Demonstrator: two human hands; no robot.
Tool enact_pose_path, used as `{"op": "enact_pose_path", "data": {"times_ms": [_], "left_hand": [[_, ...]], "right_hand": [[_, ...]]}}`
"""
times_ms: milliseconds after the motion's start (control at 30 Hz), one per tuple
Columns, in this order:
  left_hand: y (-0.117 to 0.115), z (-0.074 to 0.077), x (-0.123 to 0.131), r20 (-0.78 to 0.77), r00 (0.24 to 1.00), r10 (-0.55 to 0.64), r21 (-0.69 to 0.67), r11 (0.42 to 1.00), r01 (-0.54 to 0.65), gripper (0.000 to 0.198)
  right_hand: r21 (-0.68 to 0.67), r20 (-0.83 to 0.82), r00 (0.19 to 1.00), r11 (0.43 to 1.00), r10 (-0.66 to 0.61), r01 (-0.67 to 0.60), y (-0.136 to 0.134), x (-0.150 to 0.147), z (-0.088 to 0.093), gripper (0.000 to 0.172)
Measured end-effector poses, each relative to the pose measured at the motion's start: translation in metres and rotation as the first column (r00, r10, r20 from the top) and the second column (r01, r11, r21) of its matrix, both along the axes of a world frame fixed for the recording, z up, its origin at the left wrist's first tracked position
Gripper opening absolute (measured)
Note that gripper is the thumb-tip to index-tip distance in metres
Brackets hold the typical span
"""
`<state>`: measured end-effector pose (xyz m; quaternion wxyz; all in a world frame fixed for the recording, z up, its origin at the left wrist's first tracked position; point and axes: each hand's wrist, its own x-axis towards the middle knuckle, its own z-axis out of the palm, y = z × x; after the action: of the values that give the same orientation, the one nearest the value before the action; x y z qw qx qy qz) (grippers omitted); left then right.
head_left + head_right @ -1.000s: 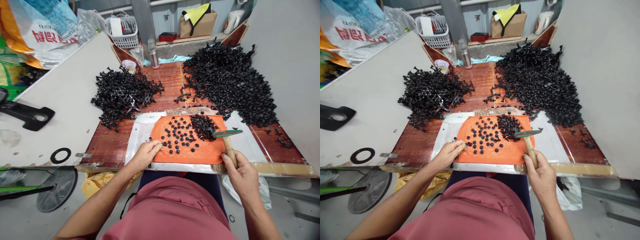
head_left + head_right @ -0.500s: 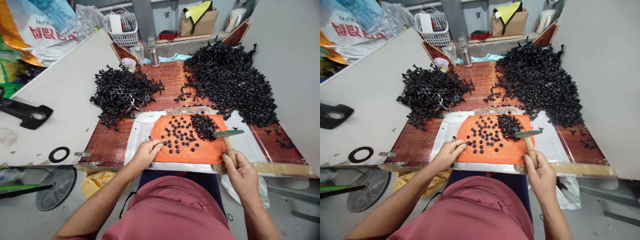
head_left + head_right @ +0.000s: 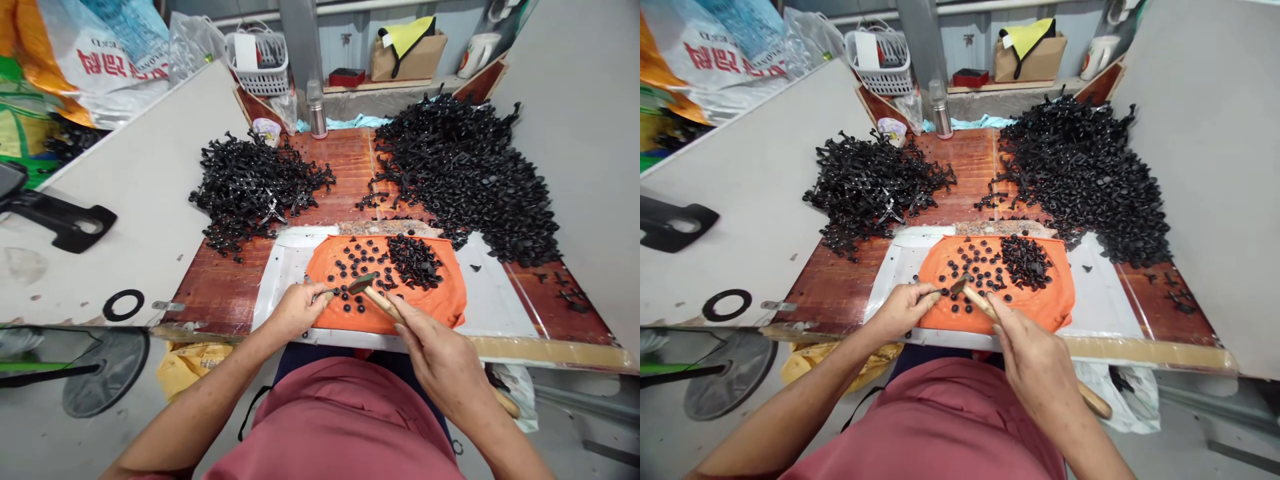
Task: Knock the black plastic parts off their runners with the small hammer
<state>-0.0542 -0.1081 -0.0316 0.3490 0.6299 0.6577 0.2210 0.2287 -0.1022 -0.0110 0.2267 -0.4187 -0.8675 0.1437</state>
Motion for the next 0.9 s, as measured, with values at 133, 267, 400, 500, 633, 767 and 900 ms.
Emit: {"op": "enact_pose_path", "data": {"times_ms": [133,267,400,500,633,767,900], "left_hand": [[0.001,0.001,0.000,0.016,1.000,0.003,0.019,1.000,-0.003,0.029],[0.001,0.000,0.000,0.021,1.000,0.006,0.031,0.999,-0.006,0.029],[-0.001,-0.001,0.000,0.012,1.000,0.006,0.031,1.000,-0.006,0.028],[-0.002,-0.003,0.000,0.006,1.000,0.003,0.026,1.000,-0.003,0.029],[-0.002,-0.005,0.000,0.015,1.000,0.009,0.001,1.000,-0.009,0.028],[-0.002,-0.005,0.000,0.015,1.000,0.005,-0.010,1.000,-0.005,0.030],[-0.001,-0.005,-0.002,0.083,0.997,0.005,-0.024,1.000,-0.003,0.031]], "right_hand": [[0.084,0.067,0.998,0.996,0.006,-0.012,0.004,-0.018,0.001,0.058],[0.116,0.194,0.981,0.993,0.013,-0.036,0.001,-0.026,-0.005,0.059],[0.128,0.106,0.994,0.992,-0.004,-0.010,-0.002,-0.028,-0.006,0.065],[0.120,0.188,0.982,0.992,0.004,-0.027,-0.001,-0.029,-0.004,0.067],[0.099,0.182,0.983,0.995,0.013,-0.031,0.001,-0.031,-0.002,0.066],[0.085,0.239,0.971,0.996,-0.013,-0.007,-0.001,-0.034,-0.005,0.063],[-0.015,0.113,0.993,1.000,0.021,-0.019,0.001,-0.031,-0.007,0.058]]}}
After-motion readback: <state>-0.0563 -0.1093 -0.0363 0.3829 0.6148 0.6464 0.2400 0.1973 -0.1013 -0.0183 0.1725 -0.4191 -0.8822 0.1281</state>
